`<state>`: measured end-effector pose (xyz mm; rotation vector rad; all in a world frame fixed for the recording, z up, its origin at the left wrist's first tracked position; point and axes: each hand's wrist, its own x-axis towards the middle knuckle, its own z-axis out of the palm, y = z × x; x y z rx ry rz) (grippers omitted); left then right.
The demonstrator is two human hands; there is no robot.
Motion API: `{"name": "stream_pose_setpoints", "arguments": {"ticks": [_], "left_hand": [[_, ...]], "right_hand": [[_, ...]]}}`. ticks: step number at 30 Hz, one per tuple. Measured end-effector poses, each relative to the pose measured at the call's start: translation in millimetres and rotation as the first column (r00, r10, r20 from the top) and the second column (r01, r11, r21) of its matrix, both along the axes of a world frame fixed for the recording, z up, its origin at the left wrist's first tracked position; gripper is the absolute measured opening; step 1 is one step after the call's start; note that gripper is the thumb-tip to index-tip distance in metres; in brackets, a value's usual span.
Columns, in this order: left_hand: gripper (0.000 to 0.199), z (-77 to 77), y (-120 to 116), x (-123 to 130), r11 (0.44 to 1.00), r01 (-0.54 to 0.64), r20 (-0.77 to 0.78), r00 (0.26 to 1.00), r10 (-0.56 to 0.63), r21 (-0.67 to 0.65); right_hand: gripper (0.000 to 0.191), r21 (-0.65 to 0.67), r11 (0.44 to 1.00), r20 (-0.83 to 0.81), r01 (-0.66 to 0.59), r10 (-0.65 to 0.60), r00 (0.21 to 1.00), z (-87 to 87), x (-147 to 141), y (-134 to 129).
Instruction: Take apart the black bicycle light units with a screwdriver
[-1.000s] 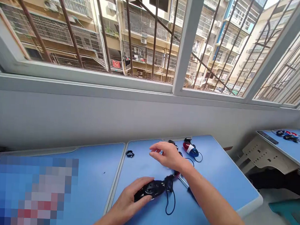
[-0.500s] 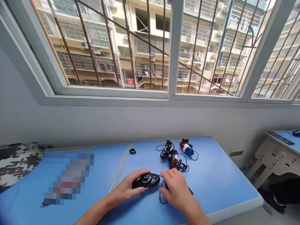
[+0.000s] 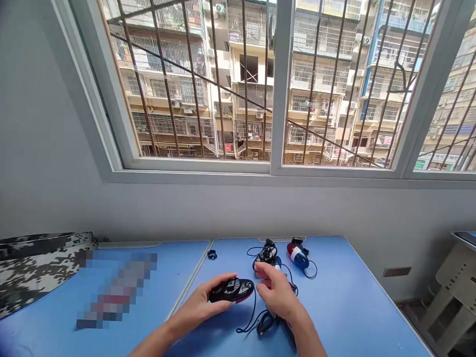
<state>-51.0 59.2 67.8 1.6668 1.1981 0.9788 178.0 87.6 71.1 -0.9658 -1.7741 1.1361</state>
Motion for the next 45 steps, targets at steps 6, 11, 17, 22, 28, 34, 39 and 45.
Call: {"name": "stream_pose_setpoints", "arguments": {"ticks": [6,11,17,22,28,34,39,45], "left_hand": [[0.055,16.4,8,-1,0.995,-0.085,0.032,0.996,0.084,0.046],[0.049,10.0,14,-11,0.998,0.033,0.017,0.999,-0.034,0.057],[0.06,-3.2,5,-17,0.983,0.113,-0.115,0.989,-0.097,0.143],[0.054,2.3,-7,-6,0.966,0.147,-0.16,0.98,-0.114,0.211],[0.045,-9.8,-5,-3,0.964,0.059,-0.287,0.958,0.018,0.257],[0.036,-21.4,2,-9,0.943,0.025,-0.312,0.946,0.085,0.333],[0.032,-17.5,1,-5,0.941,0.048,-0.33,0.941,0.07,0.336],[0.051,-15.3,0,-4,0.97,0.017,-0.328,0.943,0.065,0.241]], "right_hand": [[0.073,-0.231,0.936,-0.167,-0.264,0.229,0.959,4.8,-25,19],[0.056,-0.202,0.945,-0.254,-0.256,0.202,0.946,-1.4,-44,16],[0.057,-0.199,0.938,-0.247,-0.285,0.233,0.94,-3.5,-41,1],[0.053,-0.117,0.973,0.008,-0.201,0.203,0.979,2.3,-36,-9],[0.053,0.169,0.986,0.35,0.009,-0.068,0.934,16.1,-14,-19],[0.025,0.544,0.735,0.358,0.406,-0.641,0.679,22.8,48,-80],[0.022,0.682,0.672,0.582,0.29,-0.738,0.341,-27.6,70,-113],[0.033,0.592,0.667,0.429,0.453,-0.736,0.524,-36.9,81,-111]]}}
